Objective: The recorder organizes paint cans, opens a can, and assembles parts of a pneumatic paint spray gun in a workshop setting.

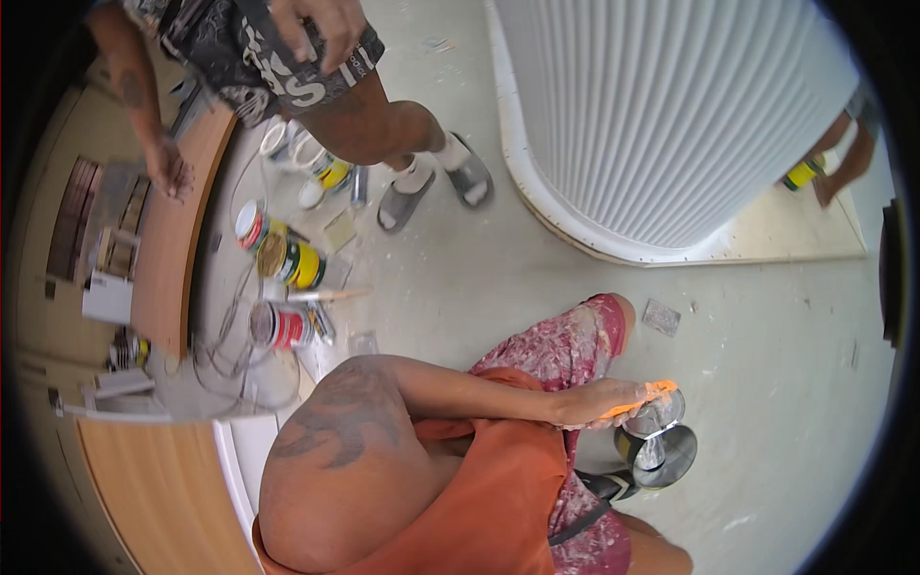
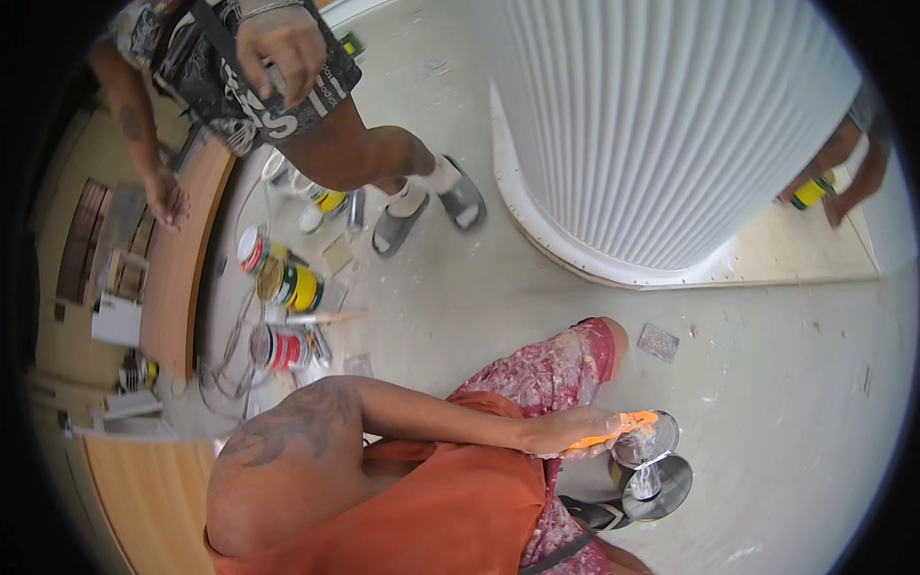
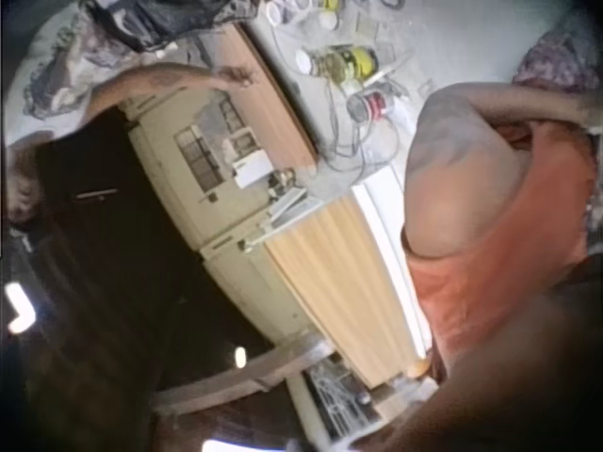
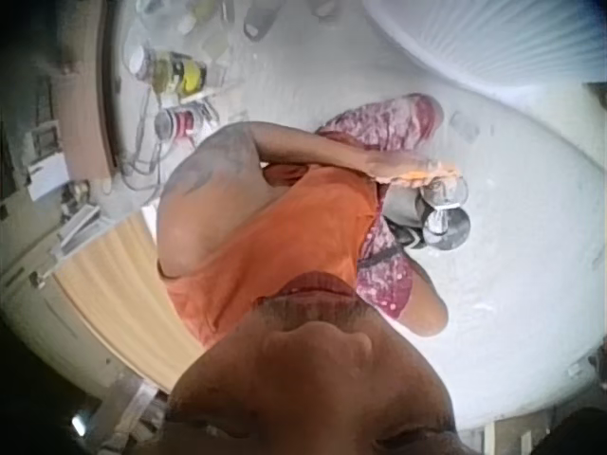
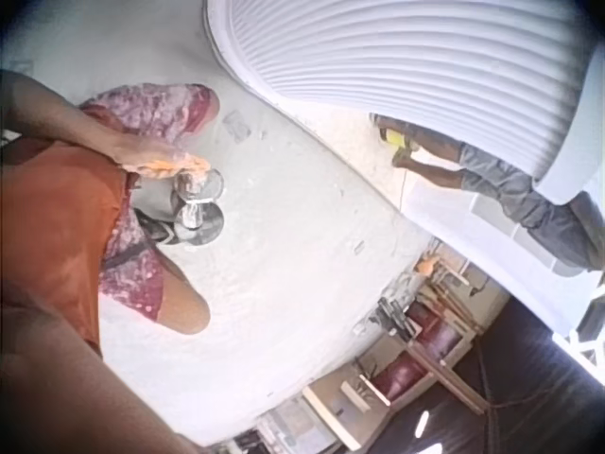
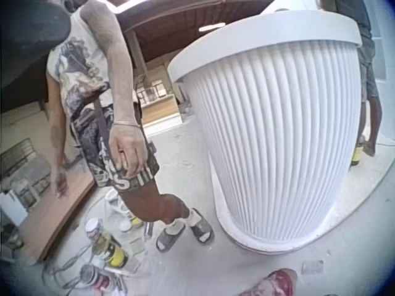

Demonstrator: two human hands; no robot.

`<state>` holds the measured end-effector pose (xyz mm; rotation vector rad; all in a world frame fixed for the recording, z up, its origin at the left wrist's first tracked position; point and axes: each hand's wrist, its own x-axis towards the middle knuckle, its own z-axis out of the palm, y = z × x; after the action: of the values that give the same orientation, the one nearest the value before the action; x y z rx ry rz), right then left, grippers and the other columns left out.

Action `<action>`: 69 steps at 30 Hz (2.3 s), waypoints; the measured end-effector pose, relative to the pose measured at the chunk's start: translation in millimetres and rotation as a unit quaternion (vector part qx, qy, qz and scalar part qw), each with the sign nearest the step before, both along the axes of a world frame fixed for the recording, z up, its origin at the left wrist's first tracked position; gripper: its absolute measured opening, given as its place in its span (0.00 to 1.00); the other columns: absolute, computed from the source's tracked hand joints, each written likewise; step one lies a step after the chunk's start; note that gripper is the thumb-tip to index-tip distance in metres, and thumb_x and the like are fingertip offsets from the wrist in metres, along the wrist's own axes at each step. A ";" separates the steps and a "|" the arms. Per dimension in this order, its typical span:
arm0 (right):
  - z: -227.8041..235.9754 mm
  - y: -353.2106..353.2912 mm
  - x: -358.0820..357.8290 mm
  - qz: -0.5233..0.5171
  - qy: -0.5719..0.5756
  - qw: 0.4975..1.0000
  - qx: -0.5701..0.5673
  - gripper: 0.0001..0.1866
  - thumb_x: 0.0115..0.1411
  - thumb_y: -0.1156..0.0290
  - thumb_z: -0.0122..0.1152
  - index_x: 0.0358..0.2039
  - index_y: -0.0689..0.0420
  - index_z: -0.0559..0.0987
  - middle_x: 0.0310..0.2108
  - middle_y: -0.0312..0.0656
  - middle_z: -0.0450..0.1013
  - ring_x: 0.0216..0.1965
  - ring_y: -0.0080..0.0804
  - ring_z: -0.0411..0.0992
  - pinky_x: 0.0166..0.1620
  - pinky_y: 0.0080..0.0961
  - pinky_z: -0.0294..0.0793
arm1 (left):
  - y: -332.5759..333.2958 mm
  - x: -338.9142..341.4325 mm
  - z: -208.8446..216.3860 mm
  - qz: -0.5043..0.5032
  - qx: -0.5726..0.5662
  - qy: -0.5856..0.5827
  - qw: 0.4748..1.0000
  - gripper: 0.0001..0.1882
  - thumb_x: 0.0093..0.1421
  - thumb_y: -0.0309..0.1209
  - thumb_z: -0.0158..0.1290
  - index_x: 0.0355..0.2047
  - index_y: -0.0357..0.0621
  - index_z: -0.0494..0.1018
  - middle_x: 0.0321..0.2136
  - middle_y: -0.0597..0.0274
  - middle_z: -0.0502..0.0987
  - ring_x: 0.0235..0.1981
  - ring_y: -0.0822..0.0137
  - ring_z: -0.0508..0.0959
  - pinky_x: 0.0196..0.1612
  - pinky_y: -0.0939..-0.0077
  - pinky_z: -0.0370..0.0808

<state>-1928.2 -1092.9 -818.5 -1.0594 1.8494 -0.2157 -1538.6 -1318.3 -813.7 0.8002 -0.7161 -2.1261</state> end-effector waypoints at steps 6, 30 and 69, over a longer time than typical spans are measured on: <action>17.0 -97.3 -102.0 0.112 0.039 0.989 0.091 0.23 0.71 0.56 0.43 0.48 0.64 0.77 0.30 0.43 0.81 0.33 0.30 0.77 0.43 0.29 0.74 | -36.0 -22.4 26.3 0.036 -0.020 -0.006 0.999 0.24 0.70 0.54 0.43 0.39 0.44 0.67 0.26 0.70 0.65 0.19 0.81 0.61 0.19 0.86 0.58; 493.4 -374.3 101.8 0.379 -0.069 0.913 0.130 0.15 0.60 0.72 0.55 0.47 0.58 0.79 0.25 0.39 0.77 0.22 0.28 0.72 0.27 0.29 0.74 | -114.8 89.4 699.1 0.283 0.001 -0.107 0.953 0.20 0.69 0.50 0.46 0.45 0.46 0.69 0.28 0.74 0.66 0.23 0.83 0.63 0.26 0.88 0.60; 640.9 -430.0 138.2 0.537 -0.225 0.812 0.044 0.17 0.62 0.70 0.58 0.52 0.57 0.75 0.24 0.33 0.68 0.24 0.20 0.66 0.27 0.19 0.66 | 44.4 -141.4 679.0 0.686 0.068 0.080 0.720 0.29 0.70 0.55 0.35 0.52 0.40 0.63 0.33 0.55 0.72 0.37 0.58 0.74 0.45 0.59 0.74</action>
<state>-1790.0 -1522.9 -177.7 -1.6478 0.6393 0.2780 -1680.1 -1273.8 -134.7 0.7934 0.2096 -0.8183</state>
